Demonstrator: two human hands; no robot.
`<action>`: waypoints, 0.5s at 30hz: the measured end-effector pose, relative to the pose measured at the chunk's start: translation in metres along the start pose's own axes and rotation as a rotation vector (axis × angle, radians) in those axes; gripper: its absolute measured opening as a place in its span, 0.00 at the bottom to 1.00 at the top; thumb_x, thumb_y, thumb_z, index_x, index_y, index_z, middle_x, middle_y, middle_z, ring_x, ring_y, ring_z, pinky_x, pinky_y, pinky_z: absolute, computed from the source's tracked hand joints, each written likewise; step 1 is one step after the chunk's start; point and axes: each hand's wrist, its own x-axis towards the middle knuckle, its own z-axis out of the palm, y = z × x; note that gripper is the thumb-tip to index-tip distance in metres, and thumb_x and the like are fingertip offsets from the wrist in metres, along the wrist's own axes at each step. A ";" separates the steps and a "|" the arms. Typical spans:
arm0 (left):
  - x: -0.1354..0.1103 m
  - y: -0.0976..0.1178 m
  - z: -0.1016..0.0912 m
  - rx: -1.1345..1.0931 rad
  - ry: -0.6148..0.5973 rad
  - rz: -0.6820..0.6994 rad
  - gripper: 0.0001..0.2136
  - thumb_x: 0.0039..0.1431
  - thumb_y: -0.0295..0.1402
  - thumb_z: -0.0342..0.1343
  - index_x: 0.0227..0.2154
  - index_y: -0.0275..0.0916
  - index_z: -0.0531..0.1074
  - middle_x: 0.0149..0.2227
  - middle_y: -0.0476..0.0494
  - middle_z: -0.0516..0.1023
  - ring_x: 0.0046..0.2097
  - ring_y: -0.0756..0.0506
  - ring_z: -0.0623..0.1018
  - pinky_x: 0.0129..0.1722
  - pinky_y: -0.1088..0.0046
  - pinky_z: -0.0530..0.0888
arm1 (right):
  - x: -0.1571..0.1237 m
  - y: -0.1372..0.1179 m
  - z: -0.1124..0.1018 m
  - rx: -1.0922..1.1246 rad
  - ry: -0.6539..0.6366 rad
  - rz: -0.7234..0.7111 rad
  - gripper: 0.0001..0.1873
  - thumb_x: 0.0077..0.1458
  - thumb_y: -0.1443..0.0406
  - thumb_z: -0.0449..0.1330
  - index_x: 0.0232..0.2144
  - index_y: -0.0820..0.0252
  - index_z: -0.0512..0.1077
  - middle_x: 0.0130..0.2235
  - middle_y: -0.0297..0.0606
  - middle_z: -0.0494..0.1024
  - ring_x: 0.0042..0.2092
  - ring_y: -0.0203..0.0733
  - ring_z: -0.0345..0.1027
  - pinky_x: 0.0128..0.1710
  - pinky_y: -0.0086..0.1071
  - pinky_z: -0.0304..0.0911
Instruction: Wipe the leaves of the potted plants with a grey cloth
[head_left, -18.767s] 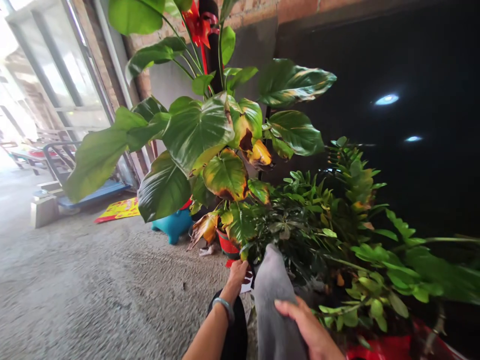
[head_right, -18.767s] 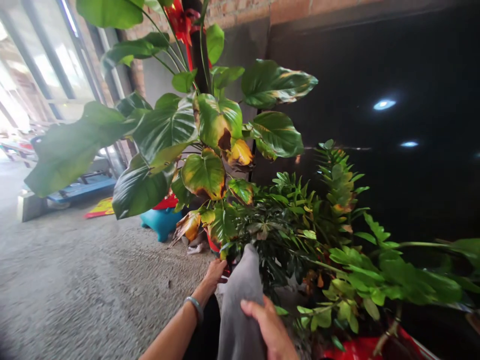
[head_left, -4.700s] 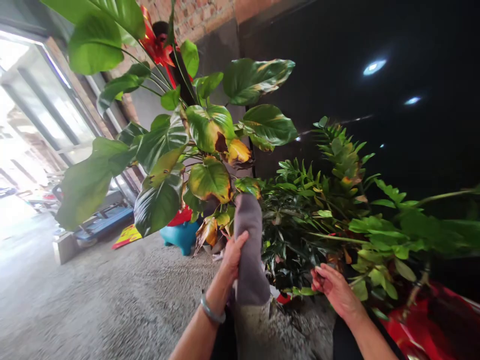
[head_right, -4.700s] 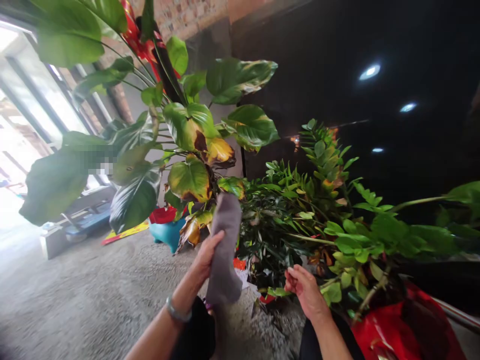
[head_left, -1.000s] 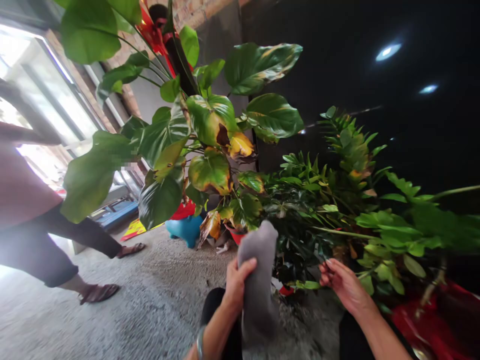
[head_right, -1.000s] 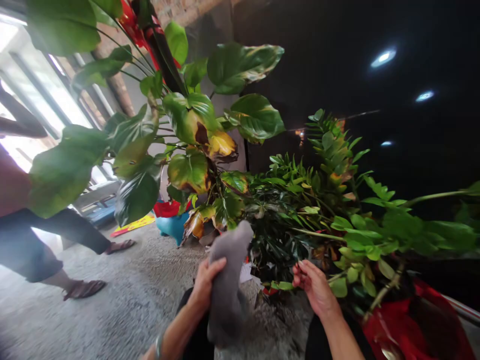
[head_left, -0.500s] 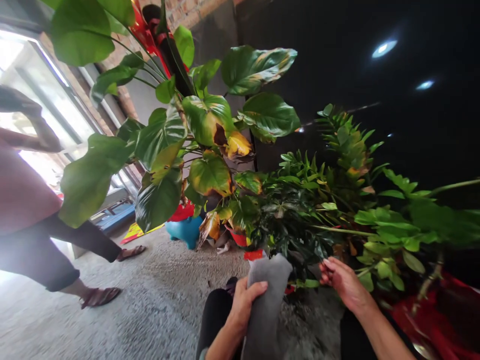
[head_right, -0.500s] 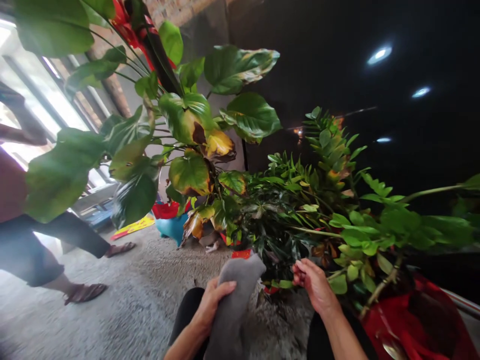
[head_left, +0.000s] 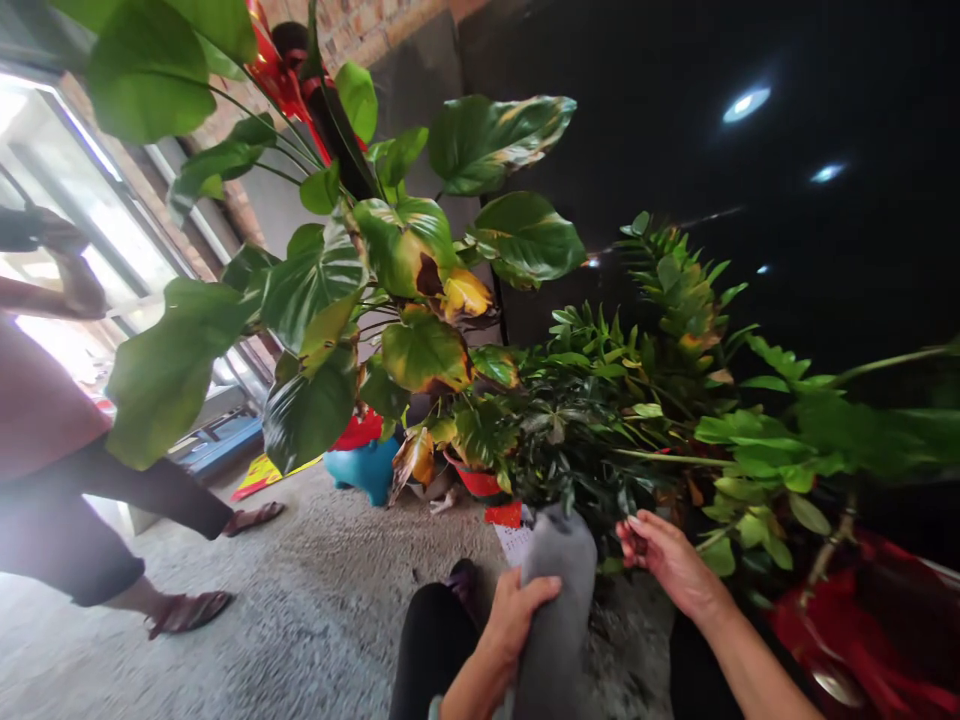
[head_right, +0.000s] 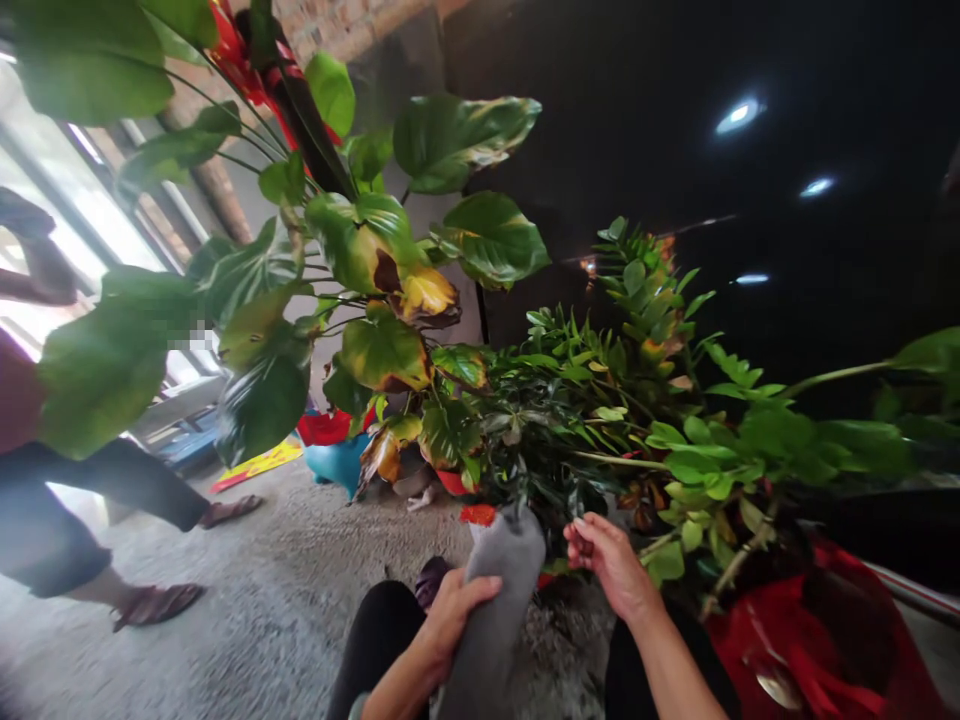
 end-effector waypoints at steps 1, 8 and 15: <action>-0.007 0.002 -0.004 0.004 -0.023 0.009 0.17 0.32 0.41 0.70 0.23 0.33 0.76 0.18 0.46 0.75 0.20 0.49 0.71 0.22 0.74 0.67 | 0.000 0.000 -0.002 0.002 0.005 -0.004 0.19 0.21 0.59 0.77 0.15 0.58 0.72 0.20 0.34 0.78 0.19 0.36 0.66 0.20 0.30 0.62; 0.001 0.118 0.000 -0.270 0.274 0.412 0.20 0.30 0.38 0.70 0.29 0.37 0.73 0.21 0.51 0.77 0.21 0.48 0.74 0.22 0.74 0.71 | 0.004 0.000 -0.004 0.041 0.025 -0.037 0.16 0.25 0.62 0.75 0.16 0.57 0.71 0.20 0.34 0.78 0.19 0.36 0.65 0.20 0.31 0.62; 0.014 0.033 0.015 0.006 0.108 0.040 0.17 0.32 0.40 0.69 0.24 0.31 0.77 0.18 0.44 0.75 0.20 0.48 0.72 0.22 0.72 0.68 | 0.002 -0.001 -0.002 0.025 0.042 -0.039 0.17 0.22 0.60 0.76 0.14 0.58 0.72 0.19 0.34 0.77 0.19 0.34 0.64 0.19 0.29 0.61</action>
